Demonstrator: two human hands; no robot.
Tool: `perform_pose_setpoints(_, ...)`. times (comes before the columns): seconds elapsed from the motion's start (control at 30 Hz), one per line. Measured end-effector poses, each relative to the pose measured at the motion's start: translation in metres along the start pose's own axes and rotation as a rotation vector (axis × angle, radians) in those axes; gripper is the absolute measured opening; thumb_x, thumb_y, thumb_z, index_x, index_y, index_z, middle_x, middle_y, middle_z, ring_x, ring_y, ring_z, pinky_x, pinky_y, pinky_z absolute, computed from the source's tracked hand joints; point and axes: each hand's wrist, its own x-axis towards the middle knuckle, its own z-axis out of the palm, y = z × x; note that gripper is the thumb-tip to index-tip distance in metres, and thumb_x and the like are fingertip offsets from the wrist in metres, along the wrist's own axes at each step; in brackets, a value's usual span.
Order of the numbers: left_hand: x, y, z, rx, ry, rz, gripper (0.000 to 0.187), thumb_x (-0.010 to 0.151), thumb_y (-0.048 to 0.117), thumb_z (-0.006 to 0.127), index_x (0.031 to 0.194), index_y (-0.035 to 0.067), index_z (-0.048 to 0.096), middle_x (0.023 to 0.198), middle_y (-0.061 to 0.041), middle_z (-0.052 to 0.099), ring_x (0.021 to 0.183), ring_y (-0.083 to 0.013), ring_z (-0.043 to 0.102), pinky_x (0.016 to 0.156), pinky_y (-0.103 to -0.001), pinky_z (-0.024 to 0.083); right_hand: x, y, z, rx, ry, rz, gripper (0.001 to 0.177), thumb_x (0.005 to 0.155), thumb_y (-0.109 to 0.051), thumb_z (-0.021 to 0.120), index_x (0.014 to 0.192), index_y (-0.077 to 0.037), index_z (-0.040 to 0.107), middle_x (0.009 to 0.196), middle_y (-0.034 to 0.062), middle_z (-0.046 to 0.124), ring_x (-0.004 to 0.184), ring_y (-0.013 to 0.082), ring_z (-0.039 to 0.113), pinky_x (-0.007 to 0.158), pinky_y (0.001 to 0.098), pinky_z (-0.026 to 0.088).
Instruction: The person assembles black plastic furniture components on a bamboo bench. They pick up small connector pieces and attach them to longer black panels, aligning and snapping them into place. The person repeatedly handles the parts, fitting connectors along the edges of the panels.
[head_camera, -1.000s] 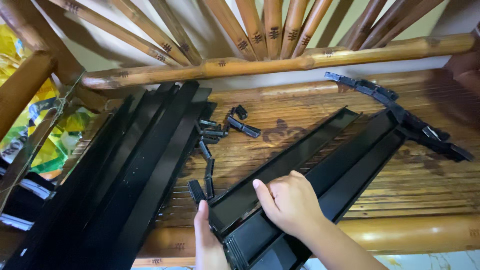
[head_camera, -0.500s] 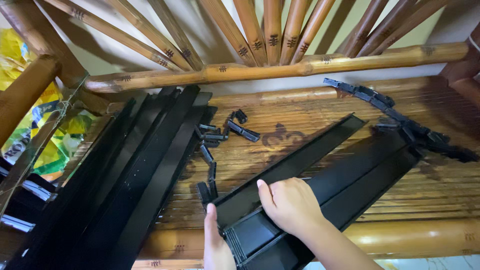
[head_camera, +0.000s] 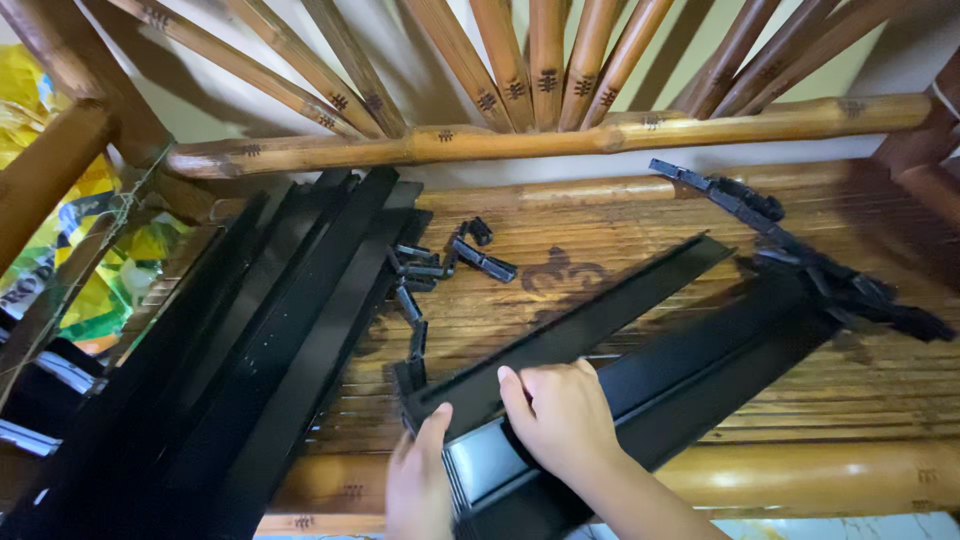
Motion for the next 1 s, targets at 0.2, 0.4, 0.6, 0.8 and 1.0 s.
perform_pose_setpoints(0.2, 0.04, 0.012, -0.018, -0.246, -0.09, -0.56, 0.03, 0.093, 0.022, 0.069, 0.113, 0.0, 0.076, 0.098, -0.007, 0.075, 0.091, -0.0164, 0.063, 0.084, -0.032, 0.046, -0.006, 0.021, -0.002, 0.04, 0.224, -0.282, 0.017, 0.082, -0.022, 0.07, 0.082, -0.006, 0.065, 0.085, 0.0132, 0.063, 0.084, 0.0357, 0.062, 0.075, 0.0453, 0.048)
perform_pose_setpoints(0.4, 0.062, -0.022, -0.027, 0.007, -0.127, -0.51, 0.034, 0.091, 0.027, 0.073, 0.109, -0.001, 0.079, 0.09, -0.009, 0.072, 0.086, -0.0181, 0.059, 0.08, -0.034, 0.045, 0.001, 0.074, -0.015, -0.122, -0.037, -0.101, 0.025, 0.088, -0.033, 0.07, 0.088, -0.008, 0.067, 0.089, 0.0087, 0.067, 0.09, 0.0334, 0.063, 0.084, 0.0476, 0.047)
perform_pose_setpoints(0.6, 0.083, -0.042, -0.029, 0.337, -0.079, -0.486, 0.051, 0.09, 0.04, 0.075, 0.122, 0.0, 0.076, 0.11, -0.017, 0.078, 0.11, -0.0212, 0.068, 0.097, -0.032, 0.047, -0.013, 0.083, 0.005, -0.217, -0.01, -0.198, 0.027, 0.092, -0.034, 0.067, 0.086, -0.008, 0.067, 0.092, 0.0128, 0.065, 0.093, 0.0369, 0.06, 0.085, 0.0504, 0.044)
perform_pose_setpoints(0.8, 0.088, -0.072, -0.017, -0.155, 0.04, -0.47, 0.049, 0.093, 0.025, 0.071, 0.12, -0.015, 0.07, 0.114, -0.028, 0.075, 0.099, -0.0366, 0.076, 0.08, -0.046, 0.062, -0.016, 0.075, 0.005, -0.166, -0.019, -0.155, 0.026, 0.092, -0.033, 0.067, 0.086, -0.008, 0.066, 0.092, 0.0134, 0.064, 0.095, 0.0367, 0.059, 0.089, 0.0501, 0.043)
perform_pose_setpoints(1.0, 0.117, -0.074, -0.038, 0.108, 0.238, -0.404, 0.05, 0.094, 0.032, 0.074, 0.114, -0.013, 0.067, 0.108, -0.03, 0.074, 0.096, -0.0399, 0.078, 0.081, -0.049, 0.06, -0.017, 0.054, 0.003, -0.034, -0.039, -0.192, 0.028, 0.092, -0.033, 0.07, 0.1, -0.006, 0.068, 0.105, 0.0153, 0.066, 0.106, 0.0382, 0.059, 0.095, 0.0489, 0.042)
